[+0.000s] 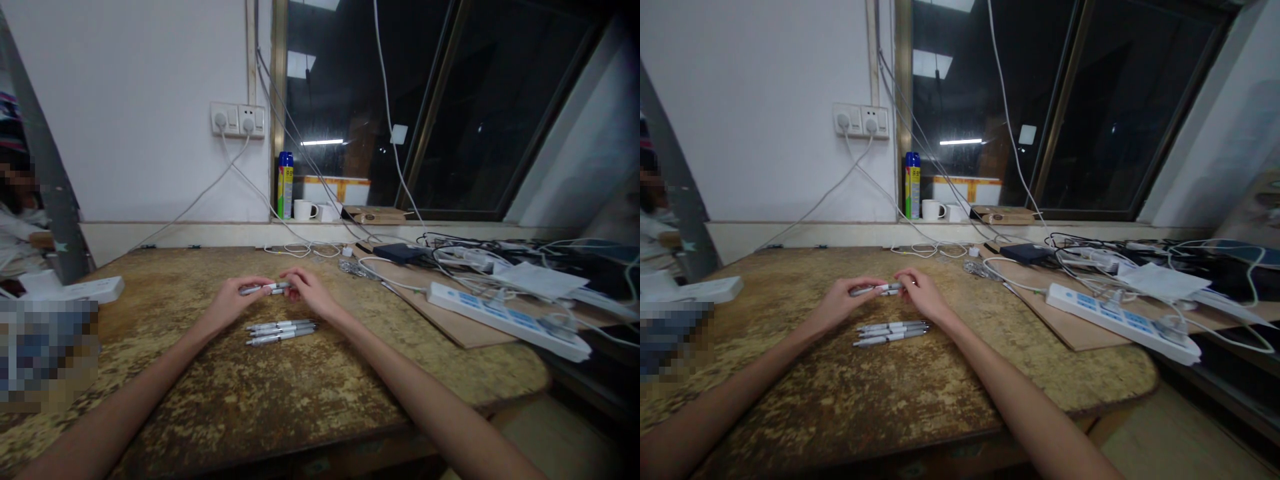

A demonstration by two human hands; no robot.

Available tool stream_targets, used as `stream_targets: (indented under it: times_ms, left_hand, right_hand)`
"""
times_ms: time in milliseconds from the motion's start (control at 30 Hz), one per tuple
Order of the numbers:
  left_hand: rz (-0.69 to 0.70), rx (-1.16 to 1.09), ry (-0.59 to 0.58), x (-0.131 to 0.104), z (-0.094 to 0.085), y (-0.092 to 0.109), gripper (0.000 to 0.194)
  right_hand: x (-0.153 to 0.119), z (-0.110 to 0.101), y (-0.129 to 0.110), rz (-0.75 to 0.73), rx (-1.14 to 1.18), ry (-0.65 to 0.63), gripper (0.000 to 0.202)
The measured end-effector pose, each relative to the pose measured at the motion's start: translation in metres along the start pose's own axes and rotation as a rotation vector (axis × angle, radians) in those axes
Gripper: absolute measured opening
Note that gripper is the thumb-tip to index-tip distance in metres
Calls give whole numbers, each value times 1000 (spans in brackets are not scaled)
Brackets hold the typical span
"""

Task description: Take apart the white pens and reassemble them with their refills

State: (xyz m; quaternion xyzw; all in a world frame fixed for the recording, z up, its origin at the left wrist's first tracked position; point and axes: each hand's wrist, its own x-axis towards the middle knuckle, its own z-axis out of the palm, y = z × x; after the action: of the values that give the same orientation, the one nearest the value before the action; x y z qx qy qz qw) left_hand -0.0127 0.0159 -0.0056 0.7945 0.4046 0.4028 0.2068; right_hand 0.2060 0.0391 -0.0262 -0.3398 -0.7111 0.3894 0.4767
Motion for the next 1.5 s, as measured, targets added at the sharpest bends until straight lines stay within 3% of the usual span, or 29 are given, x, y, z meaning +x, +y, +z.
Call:
stream_targets:
  times_ms: [167, 967, 1167, 1300, 1500]
  left_hand:
    - [-4, 1, -13, -1, 0, 3, 37]
    - [21, -83, 19, 0, 1, 9, 35]
    - [33, -27, 31, -1, 0, 7, 34]
    - [21, -57, 40, 0, 1, 6, 34]
    - [28, -35, 21, 0, -2, 9, 33]
  right_hand:
    - [1, -1, -1, -20, 15, -60, 29]
    - [-4, -5, -15, -94, -28, -66, 26]
    - [-3, -4, -12, -35, -8, -102, 35]
    - [-3, -6, -17, -82, -55, -55, 24]
    - [-5, -6, -16, -82, -40, -107, 23]
